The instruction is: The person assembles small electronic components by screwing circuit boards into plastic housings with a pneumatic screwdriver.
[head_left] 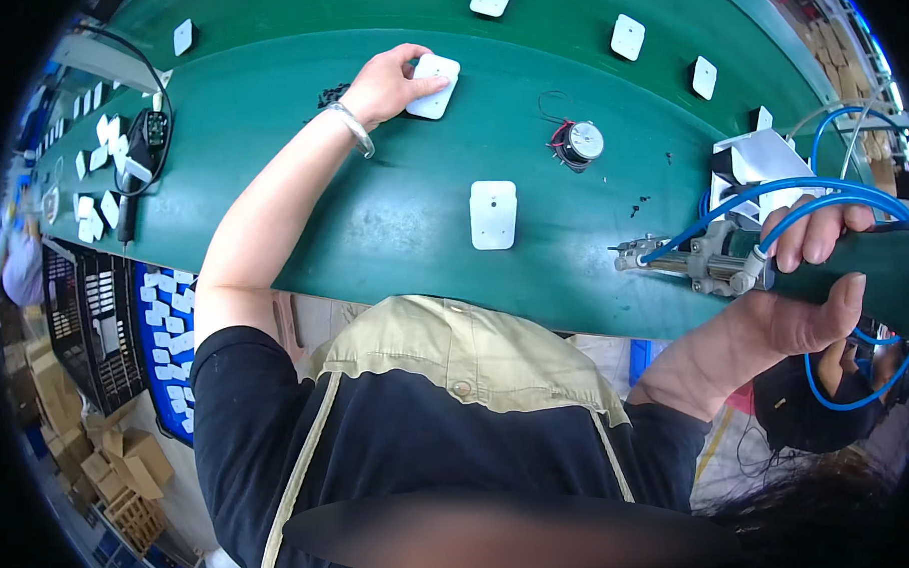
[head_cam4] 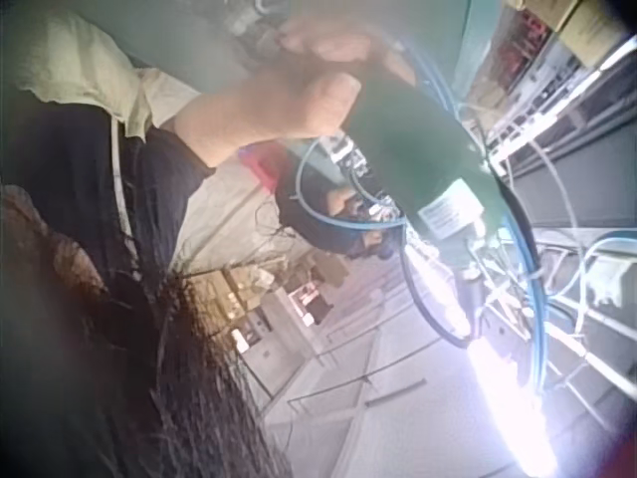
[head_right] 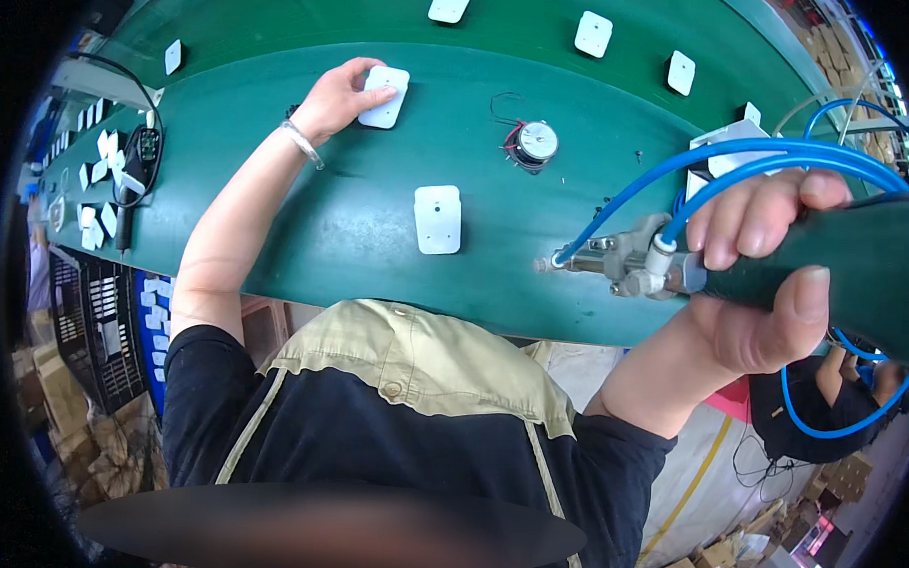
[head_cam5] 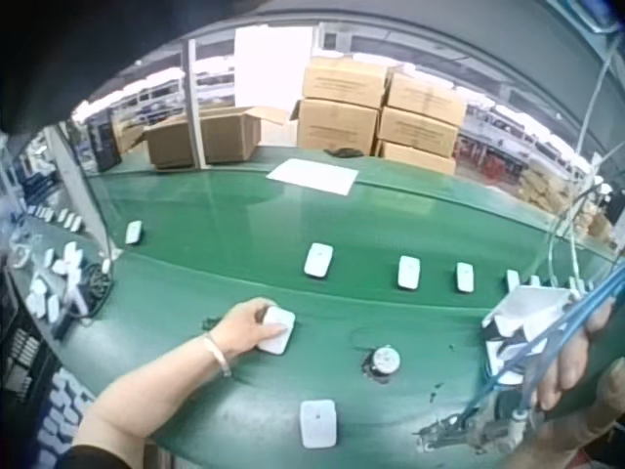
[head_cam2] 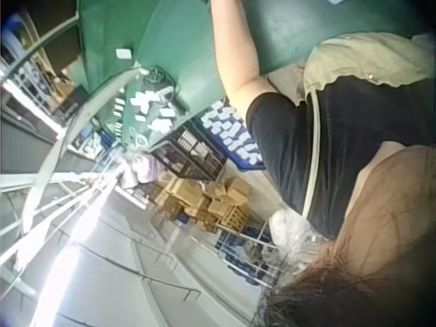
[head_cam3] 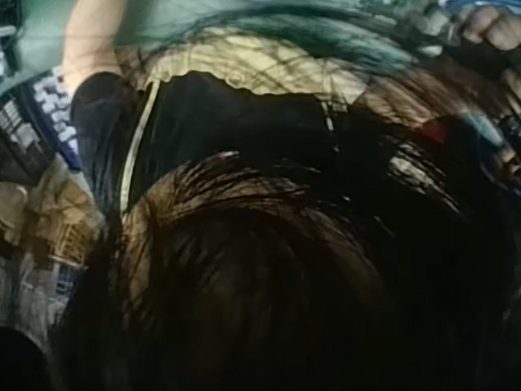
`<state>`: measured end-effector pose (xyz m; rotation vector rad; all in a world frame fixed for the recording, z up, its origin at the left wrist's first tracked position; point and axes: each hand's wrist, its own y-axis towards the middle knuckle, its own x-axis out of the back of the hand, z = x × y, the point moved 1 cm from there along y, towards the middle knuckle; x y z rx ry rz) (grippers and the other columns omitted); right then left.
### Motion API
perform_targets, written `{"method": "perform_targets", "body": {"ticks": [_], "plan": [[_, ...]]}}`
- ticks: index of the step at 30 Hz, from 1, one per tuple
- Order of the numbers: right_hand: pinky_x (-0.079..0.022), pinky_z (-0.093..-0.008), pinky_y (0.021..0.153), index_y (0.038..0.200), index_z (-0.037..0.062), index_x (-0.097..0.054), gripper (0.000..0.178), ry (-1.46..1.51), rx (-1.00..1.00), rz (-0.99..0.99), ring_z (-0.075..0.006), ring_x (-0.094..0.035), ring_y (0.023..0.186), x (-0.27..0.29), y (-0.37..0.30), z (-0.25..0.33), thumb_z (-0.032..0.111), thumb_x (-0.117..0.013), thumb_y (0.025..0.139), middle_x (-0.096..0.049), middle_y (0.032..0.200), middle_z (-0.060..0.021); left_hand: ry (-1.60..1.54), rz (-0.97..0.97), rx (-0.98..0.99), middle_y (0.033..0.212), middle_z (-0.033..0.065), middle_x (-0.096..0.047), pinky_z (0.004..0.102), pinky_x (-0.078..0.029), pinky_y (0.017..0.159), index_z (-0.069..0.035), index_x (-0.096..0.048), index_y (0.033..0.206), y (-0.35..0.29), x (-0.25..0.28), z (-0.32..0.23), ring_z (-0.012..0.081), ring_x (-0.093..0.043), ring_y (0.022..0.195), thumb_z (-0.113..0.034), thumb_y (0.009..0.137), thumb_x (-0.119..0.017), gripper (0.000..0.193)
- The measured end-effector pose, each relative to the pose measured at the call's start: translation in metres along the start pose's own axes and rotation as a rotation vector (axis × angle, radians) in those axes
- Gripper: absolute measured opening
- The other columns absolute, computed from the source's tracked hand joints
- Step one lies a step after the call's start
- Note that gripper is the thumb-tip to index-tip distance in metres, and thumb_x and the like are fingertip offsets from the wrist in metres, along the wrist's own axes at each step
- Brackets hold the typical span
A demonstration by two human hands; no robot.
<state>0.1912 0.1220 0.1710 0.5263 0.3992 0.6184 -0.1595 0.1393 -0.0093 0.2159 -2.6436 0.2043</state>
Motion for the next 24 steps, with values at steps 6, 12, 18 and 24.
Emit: {"method": "perform_targets", "body": {"ticks": [6, 12, 18, 24], "plan": [[-0.039, -0.0291, 0.056, 0.117, 0.0037, -0.04, 0.047, 0.044, 0.004, -0.043, -0.0144, -0.047, 0.062, -0.012, 0.0, 0.003, 0.028, -0.054, 0.079, -0.05, 0.079, -0.0051, 0.121, 0.028, -0.061, 0.094, 0.0146, -0.062, 0.0303, -0.047, 0.076, 0.001, -0.053, 0.11, -0.001, 0.008, 0.005, 0.0217, -0.06, 0.084, -0.027, 0.075, -0.066, 0.046], [-0.041, -0.0304, 0.052, 0.116, 0.0065, -0.038, 0.051, -0.075, -0.031, -0.141, -0.0148, -0.047, 0.056, -0.028, -0.003, -0.006, 0.032, -0.059, 0.077, -0.048, 0.075, -0.0035, 0.326, -0.051, -0.187, 0.104, 0.0188, -0.057, 0.0343, -0.042, 0.083, 0.002, -0.052, 0.111, -0.005, 0.019, 0.021, 0.0283, -0.055, 0.096, -0.031, 0.075, -0.063, 0.051], [-0.043, -0.0302, 0.051, 0.109, 0.0032, -0.042, 0.048, -0.107, 0.024, -0.143, -0.0161, -0.05, 0.054, -0.027, 0.0, 0.002, 0.029, -0.065, 0.075, -0.049, 0.07, -0.0062, 0.098, -0.003, -0.103, 0.096, 0.0124, -0.058, 0.028, -0.046, 0.074, 0.005, -0.046, 0.116, -0.001, 0.012, 0.011, 0.0175, -0.057, 0.084, -0.025, 0.077, -0.064, 0.053], [-0.044, -0.0298, 0.049, 0.109, 0.0026, -0.043, 0.052, -0.116, -0.013, -0.181, -0.0159, -0.051, 0.053, -0.024, 0.0, 0.001, 0.03, -0.068, 0.073, -0.05, 0.069, -0.007, 0.091, -0.02, -0.083, 0.098, 0.0131, -0.057, 0.0291, -0.046, 0.074, 0.002, -0.043, 0.12, -0.002, 0.014, 0.017, 0.0185, -0.056, 0.084, -0.029, 0.078, -0.064, 0.056]]}}
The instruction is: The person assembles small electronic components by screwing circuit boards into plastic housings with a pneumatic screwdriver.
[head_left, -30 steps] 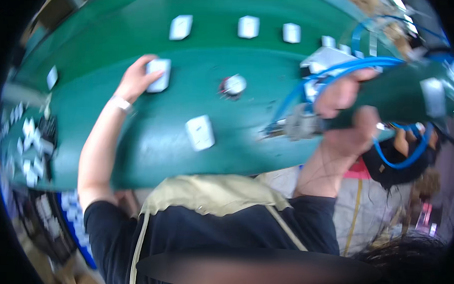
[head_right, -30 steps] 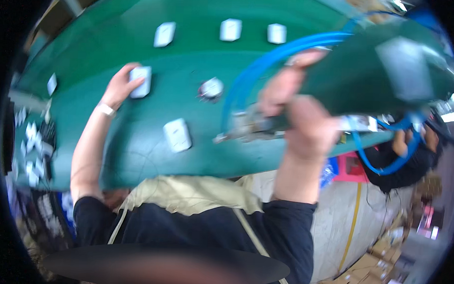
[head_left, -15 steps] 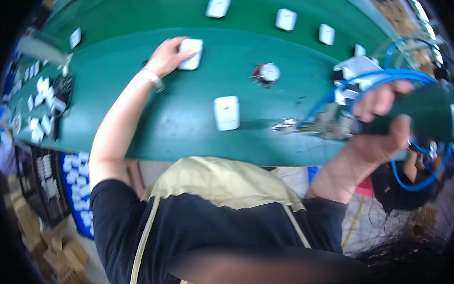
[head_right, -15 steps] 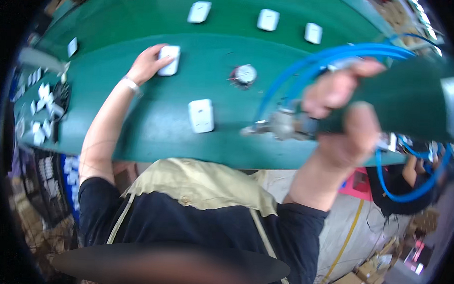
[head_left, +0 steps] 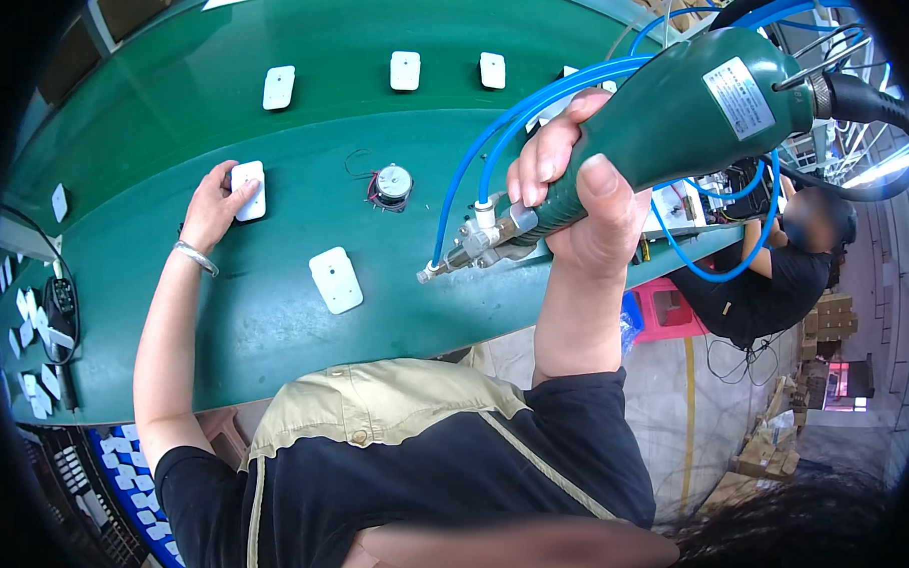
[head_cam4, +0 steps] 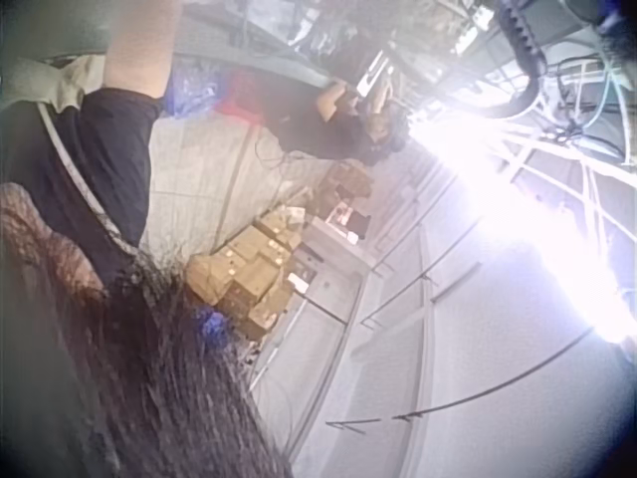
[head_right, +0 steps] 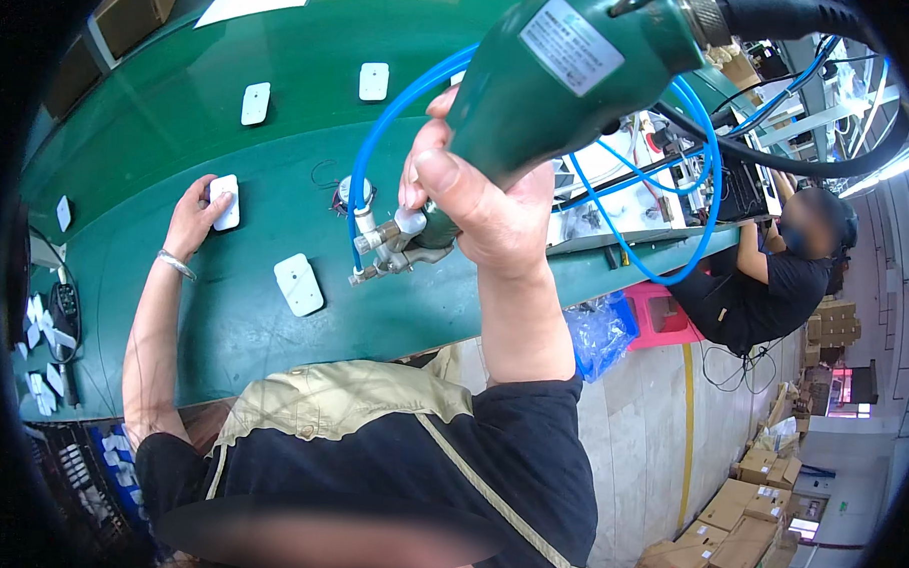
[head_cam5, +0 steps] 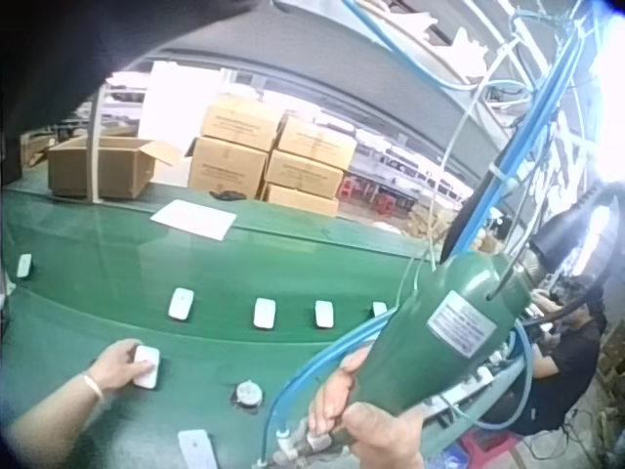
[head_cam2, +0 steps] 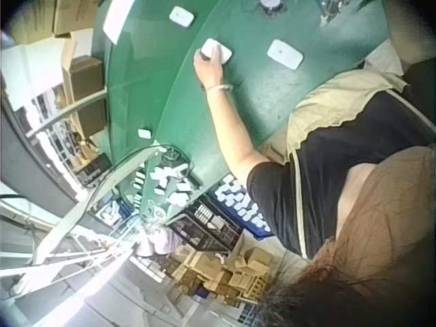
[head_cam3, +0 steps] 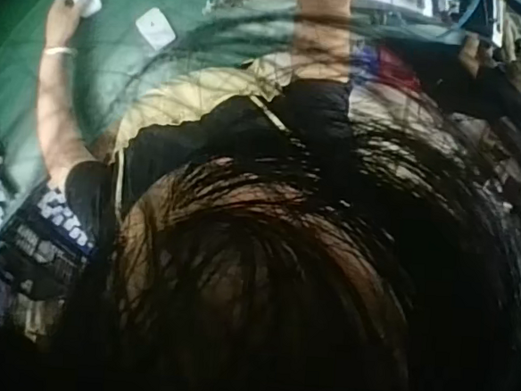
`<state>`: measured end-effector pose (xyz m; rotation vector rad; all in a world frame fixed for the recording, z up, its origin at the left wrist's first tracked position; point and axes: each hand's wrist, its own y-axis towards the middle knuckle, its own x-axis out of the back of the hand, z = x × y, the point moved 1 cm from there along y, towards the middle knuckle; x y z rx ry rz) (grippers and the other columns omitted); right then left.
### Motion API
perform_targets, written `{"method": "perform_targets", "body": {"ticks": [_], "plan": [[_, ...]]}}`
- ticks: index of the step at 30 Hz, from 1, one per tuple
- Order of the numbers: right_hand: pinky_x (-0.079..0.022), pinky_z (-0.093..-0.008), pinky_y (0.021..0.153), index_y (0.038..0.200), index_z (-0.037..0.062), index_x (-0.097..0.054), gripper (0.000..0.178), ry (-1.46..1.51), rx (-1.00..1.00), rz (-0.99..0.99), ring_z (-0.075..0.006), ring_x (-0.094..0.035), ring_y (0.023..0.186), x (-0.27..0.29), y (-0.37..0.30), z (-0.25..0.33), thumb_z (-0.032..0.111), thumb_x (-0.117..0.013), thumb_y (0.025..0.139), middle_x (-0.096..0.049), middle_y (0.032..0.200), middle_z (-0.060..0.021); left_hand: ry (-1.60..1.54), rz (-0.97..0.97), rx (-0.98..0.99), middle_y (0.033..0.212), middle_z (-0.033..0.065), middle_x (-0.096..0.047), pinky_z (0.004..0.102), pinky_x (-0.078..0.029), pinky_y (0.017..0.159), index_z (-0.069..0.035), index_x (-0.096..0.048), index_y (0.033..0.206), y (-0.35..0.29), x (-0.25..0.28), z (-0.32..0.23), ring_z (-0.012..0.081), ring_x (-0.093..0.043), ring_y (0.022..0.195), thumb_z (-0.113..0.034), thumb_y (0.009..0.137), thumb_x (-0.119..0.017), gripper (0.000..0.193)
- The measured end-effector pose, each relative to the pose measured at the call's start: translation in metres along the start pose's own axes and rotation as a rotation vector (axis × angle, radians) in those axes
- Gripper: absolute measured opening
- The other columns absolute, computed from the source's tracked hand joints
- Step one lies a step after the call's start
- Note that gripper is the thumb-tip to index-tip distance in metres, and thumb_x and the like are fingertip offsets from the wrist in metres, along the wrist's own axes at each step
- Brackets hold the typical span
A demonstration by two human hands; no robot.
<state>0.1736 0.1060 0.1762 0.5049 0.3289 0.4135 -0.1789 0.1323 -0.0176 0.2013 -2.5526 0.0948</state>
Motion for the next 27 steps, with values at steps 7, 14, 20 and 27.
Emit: {"method": "perform_targets", "body": {"ticks": [7, 14, 20, 27], "plan": [[-0.044, -0.0302, 0.049, 0.107, 0.0022, -0.044, 0.047, 0.044, 0.041, 0.03, -0.0165, -0.051, 0.053, 0.005, 0.002, -0.002, 0.027, -0.066, 0.075, -0.049, 0.069, -0.007, 0.234, -0.283, -0.099, 0.102, 0.0105, -0.053, 0.0308, -0.044, 0.074, -0.005, -0.047, 0.119, -0.02, 0.013, -0.04, 0.0186, -0.051, 0.084, -0.034, 0.078, -0.062, 0.052], [-0.044, -0.0302, 0.049, 0.108, 0.0017, -0.043, 0.046, 0.028, 0.007, 0.025, -0.017, -0.052, 0.054, 0.004, 0.0, -0.005, 0.026, -0.066, 0.076, -0.051, 0.071, -0.0082, -0.019, -0.203, -0.241, 0.097, 0.0056, -0.051, 0.023, -0.044, 0.066, -0.004, -0.05, 0.115, -0.058, -0.001, -0.058, 0.0113, -0.05, 0.077, -0.015, 0.08, -0.062, 0.039], [-0.044, -0.0304, 0.05, 0.109, 0.0024, -0.042, 0.047, 0.025, 0.042, 0.035, -0.0165, -0.052, 0.054, 0.005, 0.002, -0.002, 0.026, -0.066, 0.076, -0.052, 0.071, -0.0089, -0.06, -0.157, -0.232, 0.097, 0.005, -0.051, 0.0228, -0.044, 0.065, -0.005, -0.05, 0.114, -0.071, -0.006, -0.071, 0.0113, -0.049, 0.077, -0.014, 0.08, -0.061, 0.037], [-0.046, -0.0299, 0.052, 0.113, 0.001, -0.039, 0.053, 0.014, 0.022, 0.052, -0.0173, -0.054, 0.058, 0.007, -0.001, 0.001, 0.028, -0.066, 0.076, -0.053, 0.078, -0.0112, -0.11, -0.169, -0.509, 0.097, 0.0069, -0.053, 0.0257, -0.044, 0.072, -0.003, -0.051, 0.112, -0.089, -0.007, -0.11, 0.0145, -0.052, 0.081, -0.012, 0.078, -0.061, 0.036]]}}
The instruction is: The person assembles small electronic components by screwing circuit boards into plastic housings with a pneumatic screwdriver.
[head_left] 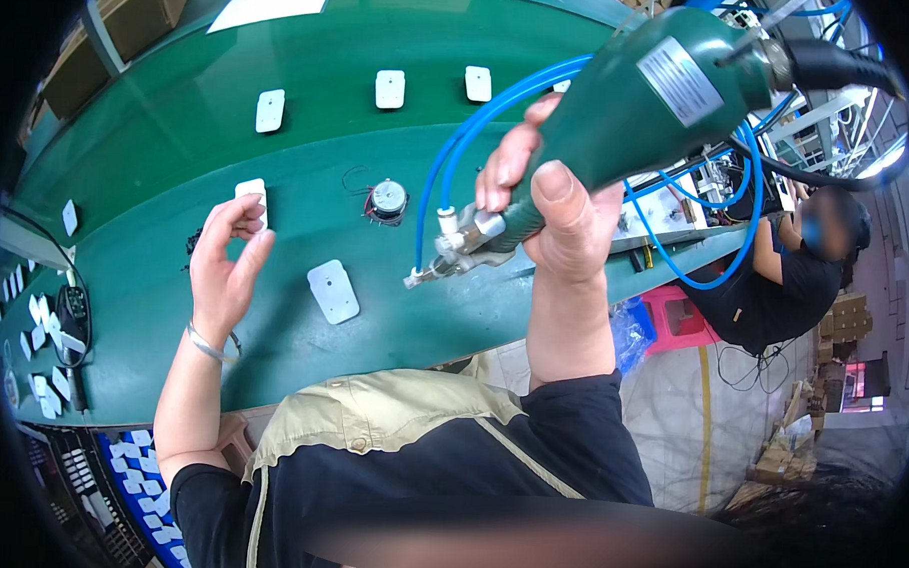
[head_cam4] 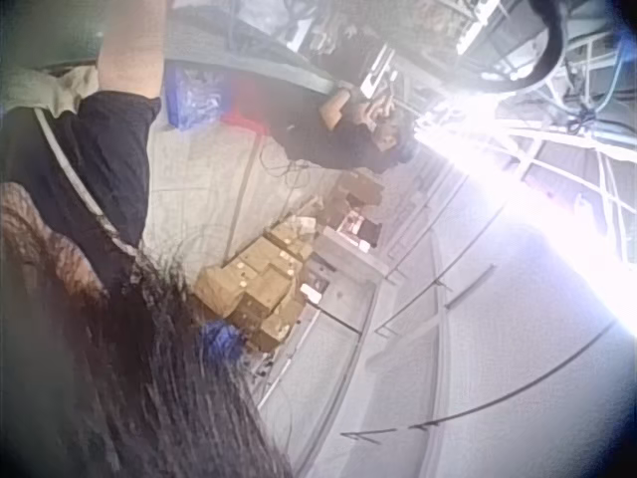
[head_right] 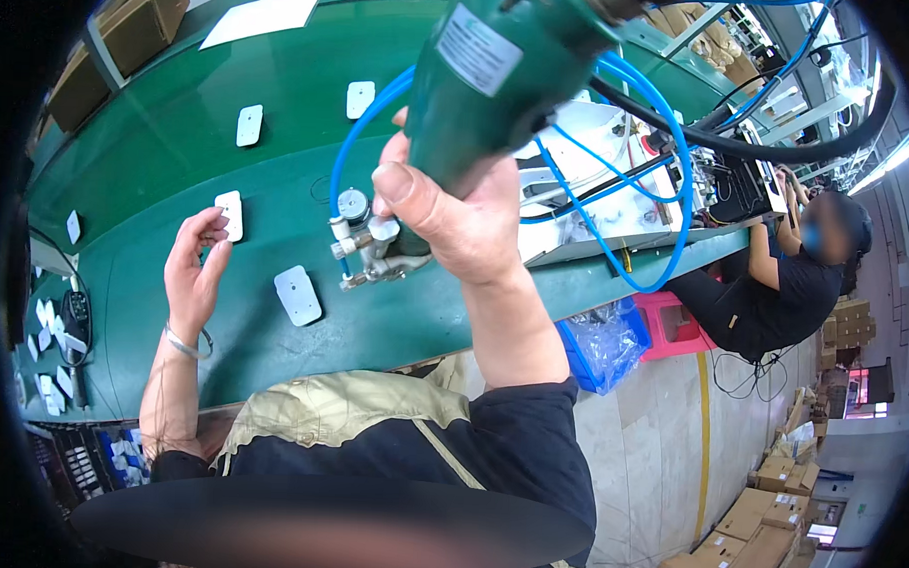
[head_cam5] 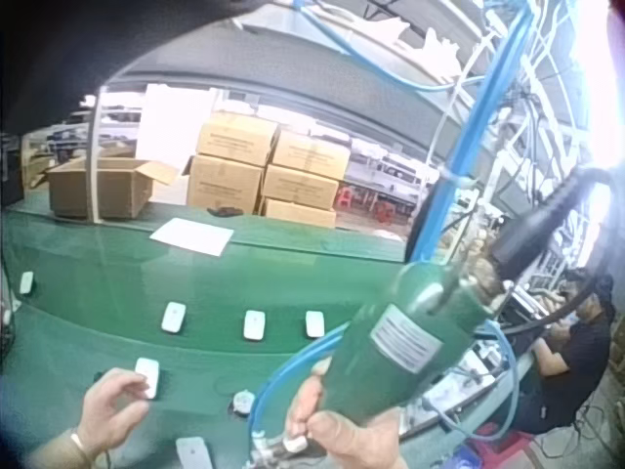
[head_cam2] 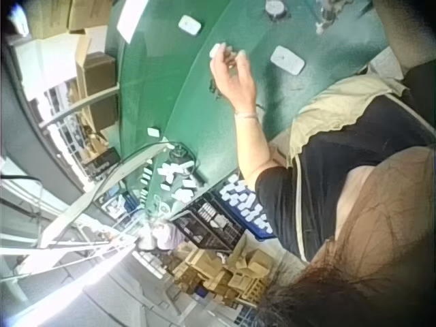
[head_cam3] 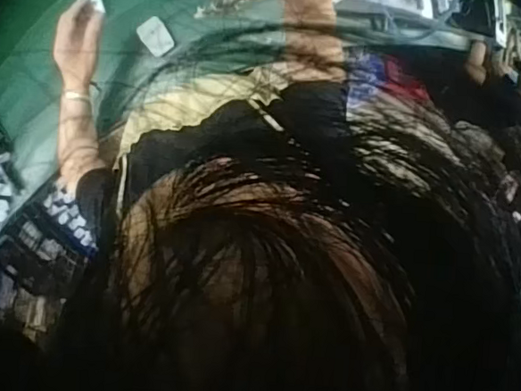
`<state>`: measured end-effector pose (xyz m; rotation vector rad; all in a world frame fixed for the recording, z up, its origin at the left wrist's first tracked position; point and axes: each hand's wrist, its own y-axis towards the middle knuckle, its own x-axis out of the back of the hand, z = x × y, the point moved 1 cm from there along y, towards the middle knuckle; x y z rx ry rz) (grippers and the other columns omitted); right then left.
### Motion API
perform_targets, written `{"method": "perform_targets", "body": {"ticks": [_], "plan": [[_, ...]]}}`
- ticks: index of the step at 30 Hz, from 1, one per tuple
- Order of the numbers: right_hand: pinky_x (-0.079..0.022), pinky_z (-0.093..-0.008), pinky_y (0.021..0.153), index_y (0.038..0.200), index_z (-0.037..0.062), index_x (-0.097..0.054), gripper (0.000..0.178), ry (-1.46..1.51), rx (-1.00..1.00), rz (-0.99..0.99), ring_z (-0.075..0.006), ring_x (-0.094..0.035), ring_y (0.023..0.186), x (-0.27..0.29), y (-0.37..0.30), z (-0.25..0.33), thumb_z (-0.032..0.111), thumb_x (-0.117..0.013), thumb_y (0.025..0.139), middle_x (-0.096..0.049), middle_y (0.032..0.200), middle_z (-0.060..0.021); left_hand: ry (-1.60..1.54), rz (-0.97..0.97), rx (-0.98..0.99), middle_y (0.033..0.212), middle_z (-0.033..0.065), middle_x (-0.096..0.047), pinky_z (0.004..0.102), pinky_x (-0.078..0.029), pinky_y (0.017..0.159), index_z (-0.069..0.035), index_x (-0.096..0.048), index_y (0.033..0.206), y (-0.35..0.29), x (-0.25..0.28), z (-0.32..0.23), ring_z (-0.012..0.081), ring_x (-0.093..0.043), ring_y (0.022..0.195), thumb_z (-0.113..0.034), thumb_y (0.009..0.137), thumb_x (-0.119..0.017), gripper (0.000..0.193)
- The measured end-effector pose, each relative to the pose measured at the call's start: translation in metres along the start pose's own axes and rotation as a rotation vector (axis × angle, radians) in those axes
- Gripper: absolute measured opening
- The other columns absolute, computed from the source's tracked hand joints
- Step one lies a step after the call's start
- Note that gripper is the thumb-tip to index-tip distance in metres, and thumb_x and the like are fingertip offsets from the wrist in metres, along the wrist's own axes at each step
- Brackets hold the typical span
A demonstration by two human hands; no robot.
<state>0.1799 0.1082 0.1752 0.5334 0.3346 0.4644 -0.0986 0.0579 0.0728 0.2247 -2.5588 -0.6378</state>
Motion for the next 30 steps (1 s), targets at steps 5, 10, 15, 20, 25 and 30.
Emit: {"method": "perform_targets", "body": {"ticks": [5, 10, 15, 20, 25, 30], "plan": [[-0.047, -0.0314, 0.072, 0.122, -0.0031, -0.032, 0.058, -0.114, 0.076, -0.05, -0.0192, -0.057, 0.082, -0.009, -0.009, -0.008, 0.031, -0.058, 0.082, -0.049, 0.107, -0.0175, -0.079, 0.018, -0.416, 0.104, 0.0131, -0.052, 0.0299, -0.044, 0.078, 0.0, -0.046, 0.117, 0.025, -0.027, -0.094, 0.0206, -0.054, 0.093, -0.025, 0.078, -0.064, 0.049], [-0.018, -0.0433, 0.102, 0.134, -0.0046, -0.009, 0.075, -0.743, 0.291, -0.014, -0.0406, -0.018, 0.125, -0.013, -0.036, -0.024, 0.023, -0.055, 0.082, -0.015, 0.134, -0.0274, -0.065, 0.056, -0.355, 0.116, 0.0159, -0.048, 0.0346, -0.045, 0.079, -0.003, -0.035, 0.128, 0.057, -0.063, -0.139, 0.0259, -0.051, 0.102, -0.038, 0.07, -0.07, 0.077], [-0.032, -0.0397, 0.095, 0.128, 0.002, -0.028, 0.064, -0.666, 0.206, 0.138, -0.0362, -0.03, 0.12, -0.001, -0.091, -0.028, 0.02, -0.062, 0.077, -0.026, 0.13, -0.0237, 0.038, -0.055, -0.14, 0.101, 0.0068, -0.05, 0.0265, -0.044, 0.07, -0.004, -0.049, 0.115, 0.081, -0.093, -0.14, 0.0169, -0.052, 0.089, -0.019, 0.066, -0.073, 0.056], [-0.048, -0.0292, 0.057, 0.076, 0.0095, -0.064, 0.007, -0.926, -0.076, 0.28, -0.0188, -0.061, 0.063, 0.123, -0.124, 0.036, 0.016, -0.063, 0.073, -0.062, 0.07, -0.0067, 0.091, -0.137, -0.2, 0.097, 0.004, -0.051, 0.0254, -0.043, 0.071, -0.003, -0.055, 0.104, 0.092, -0.109, -0.137, 0.0134, -0.05, 0.085, -0.012, 0.067, -0.069, 0.041], [-0.041, -0.0203, 0.06, 0.086, -0.0022, -0.063, 0.019, -1.253, 0.179, -0.866, -0.0063, -0.051, 0.066, 0.299, -0.102, 0.124, 0.016, -0.06, 0.082, -0.059, 0.071, -0.0013, 0.111, -0.145, -0.131, 0.094, 0.0037, -0.051, 0.0248, -0.041, 0.071, -0.003, -0.055, 0.105, 0.088, -0.103, -0.133, 0.013, -0.049, 0.082, -0.012, 0.067, -0.068, 0.041], [-0.045, -0.028, 0.065, 0.09, 0.0026, -0.066, 0.03, -1.579, -0.439, -0.858, -0.0139, -0.06, 0.071, 0.397, -0.066, 0.128, 0.03, -0.061, 0.077, -0.064, 0.075, -0.0107, 0.178, -0.135, -0.136, 0.091, 0.0028, -0.051, 0.0247, -0.039, 0.07, -0.002, -0.054, 0.105, 0.086, -0.104, -0.138, 0.0132, -0.05, 0.081, -0.01, 0.066, -0.066, 0.041]]}}
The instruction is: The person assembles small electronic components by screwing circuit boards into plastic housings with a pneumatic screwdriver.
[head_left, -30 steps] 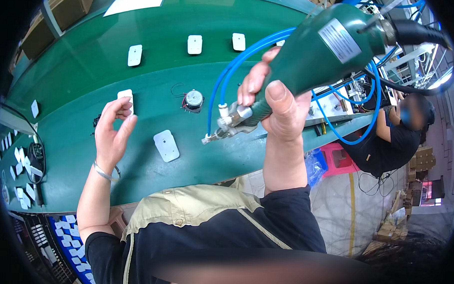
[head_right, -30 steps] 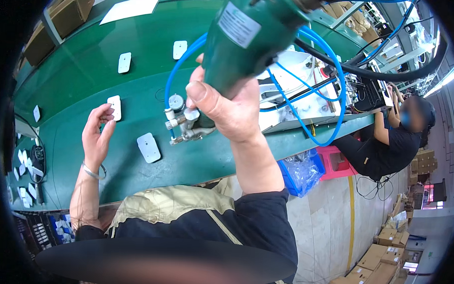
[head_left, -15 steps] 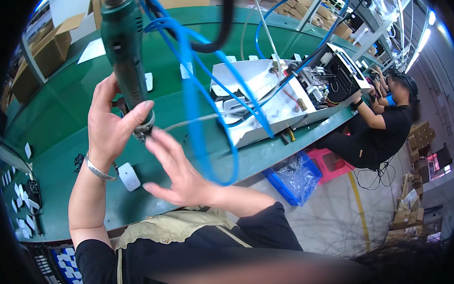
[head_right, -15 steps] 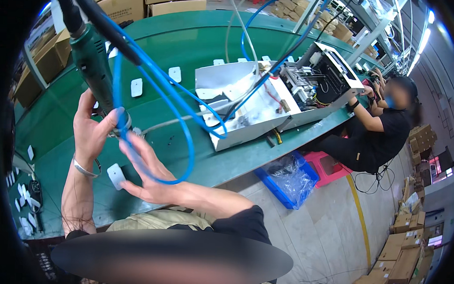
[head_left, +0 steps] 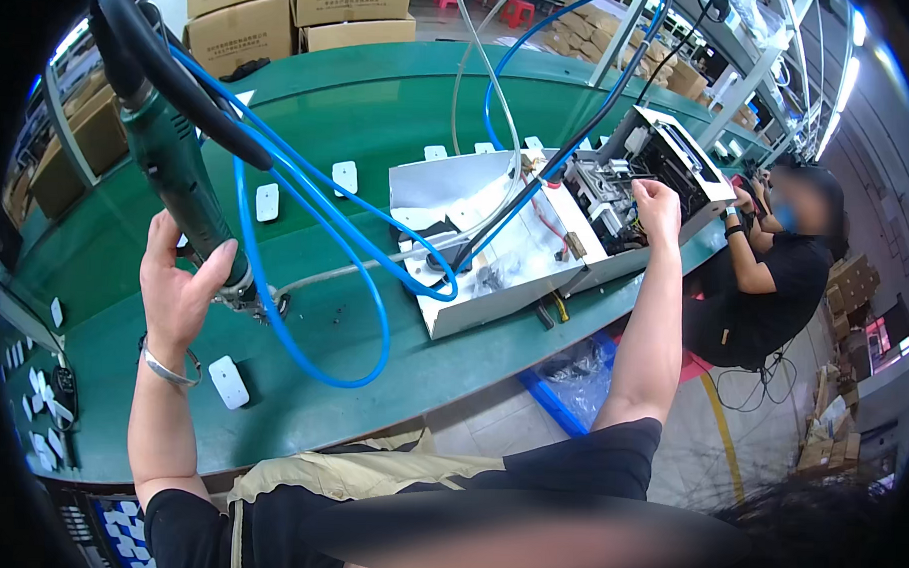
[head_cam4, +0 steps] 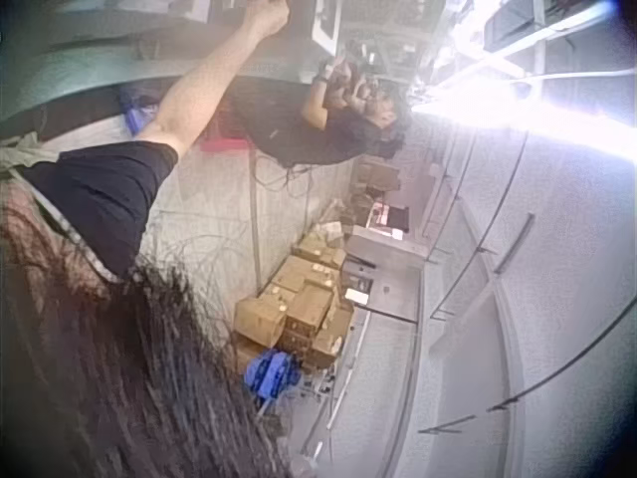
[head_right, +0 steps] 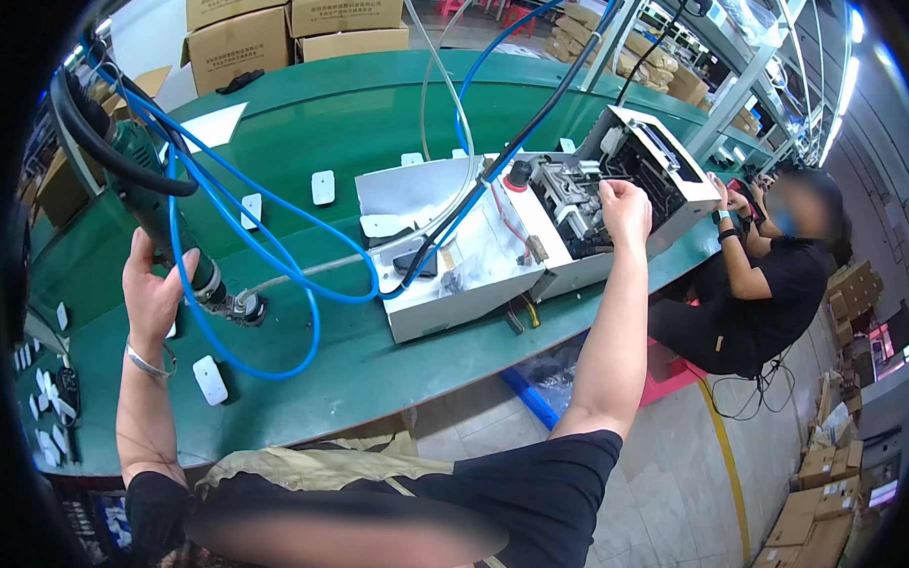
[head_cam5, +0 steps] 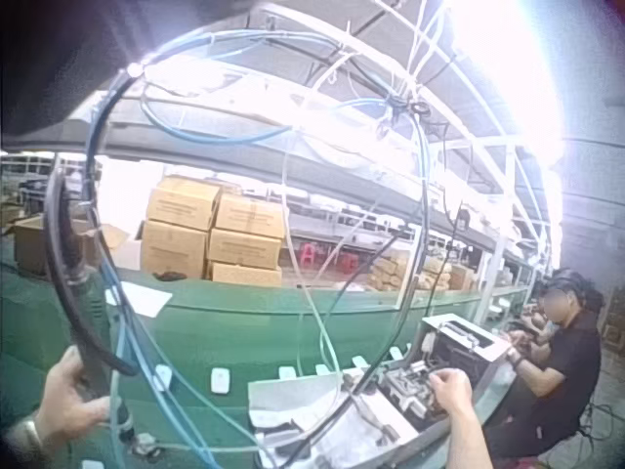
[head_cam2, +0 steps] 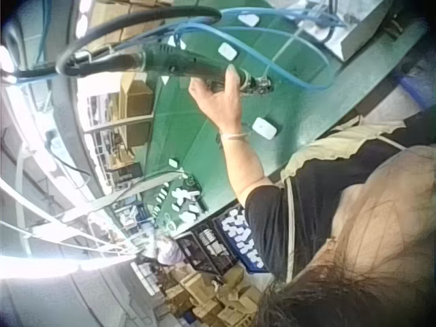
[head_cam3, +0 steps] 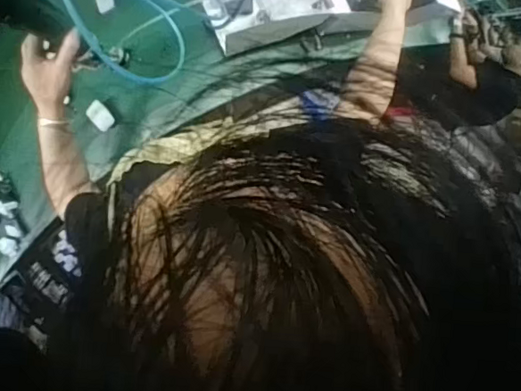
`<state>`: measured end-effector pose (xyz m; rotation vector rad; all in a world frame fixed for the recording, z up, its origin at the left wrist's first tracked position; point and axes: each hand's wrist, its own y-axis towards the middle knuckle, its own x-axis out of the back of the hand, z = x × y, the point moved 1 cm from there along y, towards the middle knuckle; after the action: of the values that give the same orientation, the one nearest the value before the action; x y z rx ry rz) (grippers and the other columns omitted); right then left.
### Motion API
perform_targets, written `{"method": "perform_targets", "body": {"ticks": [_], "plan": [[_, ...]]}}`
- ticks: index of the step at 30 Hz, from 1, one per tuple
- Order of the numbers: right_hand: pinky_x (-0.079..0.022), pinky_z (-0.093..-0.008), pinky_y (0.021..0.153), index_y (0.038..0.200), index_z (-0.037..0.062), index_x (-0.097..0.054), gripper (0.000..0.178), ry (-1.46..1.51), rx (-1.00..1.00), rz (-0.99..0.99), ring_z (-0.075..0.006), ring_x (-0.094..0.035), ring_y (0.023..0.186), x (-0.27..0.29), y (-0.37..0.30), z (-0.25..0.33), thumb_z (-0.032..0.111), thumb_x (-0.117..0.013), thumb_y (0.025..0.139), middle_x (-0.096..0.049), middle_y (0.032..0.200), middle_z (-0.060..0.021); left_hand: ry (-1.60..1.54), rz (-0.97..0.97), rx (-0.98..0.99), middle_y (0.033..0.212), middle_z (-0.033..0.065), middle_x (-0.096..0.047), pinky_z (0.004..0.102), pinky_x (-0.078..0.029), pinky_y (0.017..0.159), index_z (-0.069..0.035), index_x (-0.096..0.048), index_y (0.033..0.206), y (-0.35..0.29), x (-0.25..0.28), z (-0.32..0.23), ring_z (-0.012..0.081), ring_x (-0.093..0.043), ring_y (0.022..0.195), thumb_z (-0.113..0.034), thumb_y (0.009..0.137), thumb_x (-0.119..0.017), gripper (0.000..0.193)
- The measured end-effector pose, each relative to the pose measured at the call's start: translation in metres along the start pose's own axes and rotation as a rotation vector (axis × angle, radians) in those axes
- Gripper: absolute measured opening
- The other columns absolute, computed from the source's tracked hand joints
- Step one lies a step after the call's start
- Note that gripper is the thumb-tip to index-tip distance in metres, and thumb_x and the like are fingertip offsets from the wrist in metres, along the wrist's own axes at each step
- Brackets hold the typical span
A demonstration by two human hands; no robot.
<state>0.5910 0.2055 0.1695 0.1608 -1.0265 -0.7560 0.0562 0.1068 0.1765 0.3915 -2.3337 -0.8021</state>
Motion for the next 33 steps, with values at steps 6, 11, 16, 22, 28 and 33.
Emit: {"method": "perform_targets", "body": {"ticks": [6, 11, 16, 22, 28, 33], "plan": [[-0.046, -0.0335, 0.067, 0.086, 0.0095, -0.067, 0.029, -0.09, -0.018, 0.177, -0.0228, -0.062, 0.073, -0.033, 0.037, -0.021, 0.035, -0.06, 0.075, -0.064, 0.074, -0.011, -0.032, -0.012, 0.042, 0.091, 0.0025, -0.05, 0.0245, -0.039, 0.069, -0.002, -0.054, 0.104, -0.005, 0.003, 0.002, 0.0129, -0.049, 0.079, -0.011, 0.067, -0.067, 0.04], [-0.046, -0.0344, 0.065, 0.078, 0.0053, -0.066, 0.028, -0.165, -0.003, 0.229, -0.0226, -0.062, 0.07, -0.031, 0.039, -0.006, 0.033, -0.062, 0.074, -0.063, 0.071, -0.0113, -0.047, -0.028, 0.026, 0.09, 0.002, -0.049, 0.0239, -0.04, 0.068, -0.001, -0.054, 0.104, -0.002, -0.001, 0.004, 0.0121, -0.048, 0.078, -0.011, 0.067, -0.068, 0.04], [-0.045, -0.0336, 0.065, 0.082, 0.004, -0.065, 0.03, -0.151, 0.046, 0.096, -0.0218, -0.062, 0.069, -0.035, 0.034, -0.005, 0.033, -0.06, 0.076, -0.063, 0.069, -0.0109, -0.121, -0.007, 0.045, 0.091, 0.002, -0.048, 0.0228, -0.04, 0.067, -0.001, -0.054, 0.104, -0.002, 0.002, 0.005, 0.0112, -0.048, 0.077, -0.007, 0.067, -0.067, 0.04], [-0.045, -0.0327, 0.065, 0.082, 0.0042, -0.066, 0.031, 0.029, 0.016, 0.078, -0.021, -0.061, 0.068, -0.04, 0.037, -0.016, 0.035, -0.06, 0.076, -0.063, 0.069, -0.0104, -0.124, 0.003, 0.029, 0.093, 0.0022, -0.049, 0.0232, -0.04, 0.066, -0.001, -0.054, 0.105, -0.002, 0.001, 0.008, 0.011, -0.048, 0.076, -0.007, 0.066, -0.067, 0.041], [-0.045, -0.0316, 0.066, 0.085, 0.0046, -0.066, 0.029, 0.054, -0.017, 0.024, -0.0192, -0.061, 0.068, -0.038, 0.034, -0.01, 0.032, -0.059, 0.078, -0.064, 0.073, -0.0103, -0.075, 0.009, 0.036, 0.097, 0.0033, -0.05, 0.0234, -0.04, 0.067, -0.001, -0.055, 0.104, -0.006, 0.004, -0.001, 0.0126, -0.048, 0.083, -0.01, 0.065, -0.067, 0.041], [-0.045, -0.0285, 0.066, 0.087, 0.0033, -0.064, 0.023, 0.309, 0.105, -0.345, -0.0183, -0.059, 0.07, -0.041, 0.027, -0.022, 0.025, -0.059, 0.081, -0.062, 0.078, -0.0091, -0.067, 0.023, -0.001, 0.102, 0.0058, -0.051, 0.0242, -0.041, 0.069, -0.001, -0.056, 0.102, -0.008, 0.01, -0.001, 0.0151, -0.047, 0.087, -0.012, 0.066, -0.067, 0.039]]}}
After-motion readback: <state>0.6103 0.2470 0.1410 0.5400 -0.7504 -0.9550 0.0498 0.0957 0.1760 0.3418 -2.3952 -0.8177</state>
